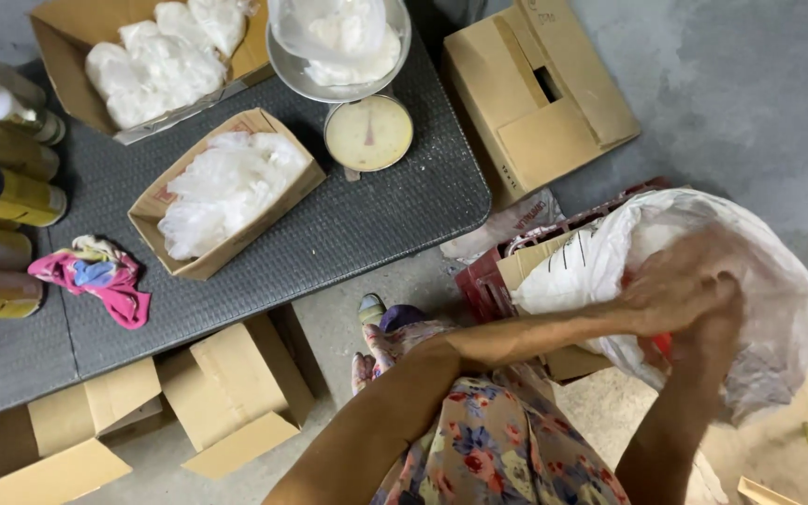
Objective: Weighing and packing white powder into small plastic bags in an agricultural processing area.
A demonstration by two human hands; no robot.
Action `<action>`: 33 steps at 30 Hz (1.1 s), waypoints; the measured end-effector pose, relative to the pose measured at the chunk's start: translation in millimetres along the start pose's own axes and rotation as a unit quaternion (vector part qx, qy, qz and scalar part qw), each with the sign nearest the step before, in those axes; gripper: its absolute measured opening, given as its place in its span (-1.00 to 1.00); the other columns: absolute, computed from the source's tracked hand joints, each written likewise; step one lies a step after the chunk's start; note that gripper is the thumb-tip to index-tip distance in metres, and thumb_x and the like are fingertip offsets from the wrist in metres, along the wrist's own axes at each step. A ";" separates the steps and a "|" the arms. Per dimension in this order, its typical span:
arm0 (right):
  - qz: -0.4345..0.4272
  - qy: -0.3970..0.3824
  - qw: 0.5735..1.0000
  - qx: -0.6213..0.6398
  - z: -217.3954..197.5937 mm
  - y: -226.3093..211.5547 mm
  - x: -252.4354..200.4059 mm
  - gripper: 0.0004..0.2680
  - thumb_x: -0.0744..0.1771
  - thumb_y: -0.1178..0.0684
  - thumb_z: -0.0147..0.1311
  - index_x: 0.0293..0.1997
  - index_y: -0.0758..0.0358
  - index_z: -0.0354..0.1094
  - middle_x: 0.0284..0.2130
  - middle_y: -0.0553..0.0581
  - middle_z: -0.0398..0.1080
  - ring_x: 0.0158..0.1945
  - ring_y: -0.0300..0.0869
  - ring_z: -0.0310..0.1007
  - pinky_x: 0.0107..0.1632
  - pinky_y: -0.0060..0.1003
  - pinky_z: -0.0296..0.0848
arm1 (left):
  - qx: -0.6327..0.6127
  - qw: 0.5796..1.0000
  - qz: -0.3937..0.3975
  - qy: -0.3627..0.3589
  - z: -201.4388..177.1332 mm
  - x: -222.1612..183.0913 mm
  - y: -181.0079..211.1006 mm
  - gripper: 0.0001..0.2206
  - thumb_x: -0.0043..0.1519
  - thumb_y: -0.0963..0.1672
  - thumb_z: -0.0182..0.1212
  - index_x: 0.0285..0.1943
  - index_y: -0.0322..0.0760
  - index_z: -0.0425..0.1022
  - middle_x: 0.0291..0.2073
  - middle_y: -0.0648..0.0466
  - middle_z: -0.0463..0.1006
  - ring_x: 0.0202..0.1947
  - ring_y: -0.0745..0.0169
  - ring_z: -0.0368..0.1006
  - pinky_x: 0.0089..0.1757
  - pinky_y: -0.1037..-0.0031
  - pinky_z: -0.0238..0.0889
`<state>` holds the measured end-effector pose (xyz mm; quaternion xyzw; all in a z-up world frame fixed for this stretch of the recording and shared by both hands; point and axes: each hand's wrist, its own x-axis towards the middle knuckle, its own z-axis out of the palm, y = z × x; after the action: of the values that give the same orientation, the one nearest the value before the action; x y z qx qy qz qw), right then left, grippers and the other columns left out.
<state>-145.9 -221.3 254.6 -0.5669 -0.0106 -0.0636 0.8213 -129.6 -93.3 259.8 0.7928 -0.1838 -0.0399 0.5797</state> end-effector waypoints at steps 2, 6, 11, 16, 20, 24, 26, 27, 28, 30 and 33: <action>0.063 0.029 0.994 0.080 11.4 -7.0 -58.2 -0.74 0.44 -0.05 -0.07 0.27 0.13 0.28 0.19 0.08 0.35 0.28 0.01 0.35 0.34 -0.01 0.35 | 0.127 0.989 0.070 -0.014 -18.3 -25.5 12.4 -0.50 0.34 0.07 -0.03 0.46 -0.03 0.36 0.46 -0.18 0.14 0.45 -0.32 0.04 0.33 -0.08 -0.07; 0.016 0.117 0.992 -0.050 34.5 -39.3 6.0 -0.80 0.40 0.04 0.00 0.16 0.08 0.34 0.09 0.01 0.41 0.19 -0.04 0.40 0.21 0.04 0.36 | 0.367 0.913 0.155 -0.086 -70.1 -60.1 38.0 -0.14 -0.13 0.27 0.35 0.43 0.15 0.33 0.49 -0.19 -0.03 0.48 -0.30 -0.04 0.33 0.07 -0.02; -0.054 0.101 0.982 -0.148 84.7 -28.5 11.4 -0.84 0.45 0.15 0.04 0.18 0.14 0.33 0.11 0.02 0.39 0.14 -0.13 0.41 0.15 -0.08 0.40 | 0.174 0.939 0.269 0.124 -67.6 -42.7 -59.0 -0.55 0.30 -0.19 0.20 0.38 0.07 0.31 0.61 -0.03 -0.01 0.48 -0.01 0.17 0.30 0.38 0.29; -0.106 -0.086 0.977 -0.163 131.8 36.7 58.0 -0.80 0.43 0.23 0.00 0.21 0.25 0.38 0.07 0.15 0.47 0.01 -0.11 0.53 -0.13 -0.32 0.46 | 0.043 0.981 0.074 0.173 -182.5 -69.3 -53.7 -0.32 0.13 -0.33 0.06 0.56 -0.39 0.13 0.50 -0.06 0.27 -0.01 0.16 0.52 0.10 0.38 0.43; 0.035 -0.165 0.972 -0.166 247.3 43.1 62.2 -0.71 0.41 0.17 0.08 0.31 0.18 0.19 0.22 0.19 0.33 0.09 -0.11 0.48 0.02 -0.24 0.54 | 0.128 0.891 0.060 0.431 -290.6 -108.0 -36.5 -0.55 0.17 -0.25 0.13 0.30 -0.22 0.42 0.32 -0.21 0.34 0.25 -0.25 0.32 0.21 0.17 0.29; 0.020 -0.277 0.942 -0.188 343.8 56.3 80.7 -0.65 0.37 0.19 0.09 0.32 0.23 0.15 0.21 0.22 0.30 0.15 -0.12 0.42 -0.01 -0.20 0.54 | 0.255 0.765 0.046 0.590 -392.2 -147.0 -43.3 -0.54 0.26 -0.17 0.22 0.39 -0.28 0.33 0.42 -0.31 0.20 0.45 -0.36 0.11 0.38 0.04 -0.02; 0.015 -0.290 0.937 -0.197 393.8 60.0 87.2 -0.65 0.38 0.17 0.10 0.32 0.22 0.15 0.21 0.22 0.29 0.15 -0.12 0.40 -0.01 -0.20 0.54 | 0.252 0.751 0.046 0.609 -429.9 -157.6 -55.4 -0.50 0.28 -0.14 0.22 0.43 -0.30 0.27 0.44 -0.30 0.17 0.46 -0.35 0.10 0.39 0.05 -0.01; 0.012 -0.305 0.929 -0.207 419.3 62.6 90.6 -0.65 0.38 0.16 0.12 0.33 0.22 0.15 0.21 0.22 0.28 0.15 -0.12 0.38 -0.01 -0.20 0.54 | 0.247 0.735 0.043 0.630 -449.5 -163.2 -61.9 -0.46 0.30 -0.12 0.23 0.47 -0.31 0.21 0.45 -0.30 0.13 0.47 -0.33 0.10 0.39 0.05 0.00; 0.011 -0.303 0.931 -0.204 440.0 74.2 100.8 -0.65 0.38 0.16 0.12 0.33 0.22 0.15 0.21 0.22 0.28 0.15 -0.12 0.38 -0.01 -0.20 0.54 | 0.249 0.736 0.046 0.628 -467.2 -164.3 -65.8 -0.46 0.30 -0.12 0.23 0.47 -0.31 0.21 0.45 -0.30 0.13 0.47 -0.33 0.10 0.39 0.05 0.00; -0.030 -0.309 0.912 -0.270 475.7 98.1 117.1 -0.61 0.36 0.09 0.16 0.32 0.25 0.11 0.22 0.24 0.27 0.13 -0.10 0.40 -0.06 -0.20 0.55 | 0.176 0.759 0.016 0.626 -496.1 -169.4 -74.6 -0.35 0.27 -0.07 0.28 0.50 -0.38 0.10 0.45 -0.33 0.06 0.43 -0.29 0.11 0.35 0.09 0.06; -0.065 -0.278 0.884 -0.370 523.8 116.1 131.5 -0.50 0.30 0.02 0.26 0.36 0.26 0.09 0.22 0.29 0.30 0.02 0.02 0.50 0.01 -0.13 0.49 | 0.066 0.801 -0.038 0.594 -530.5 -164.9 -102.3 -0.28 0.21 -0.05 0.38 0.48 -0.42 0.09 0.38 -0.33 0.11 0.35 -0.23 0.18 0.25 0.13 0.17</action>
<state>26.7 295.5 345.5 -0.8223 -0.2508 0.0438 0.5089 -111.2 468.8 311.8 0.7038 0.2242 0.4293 0.5196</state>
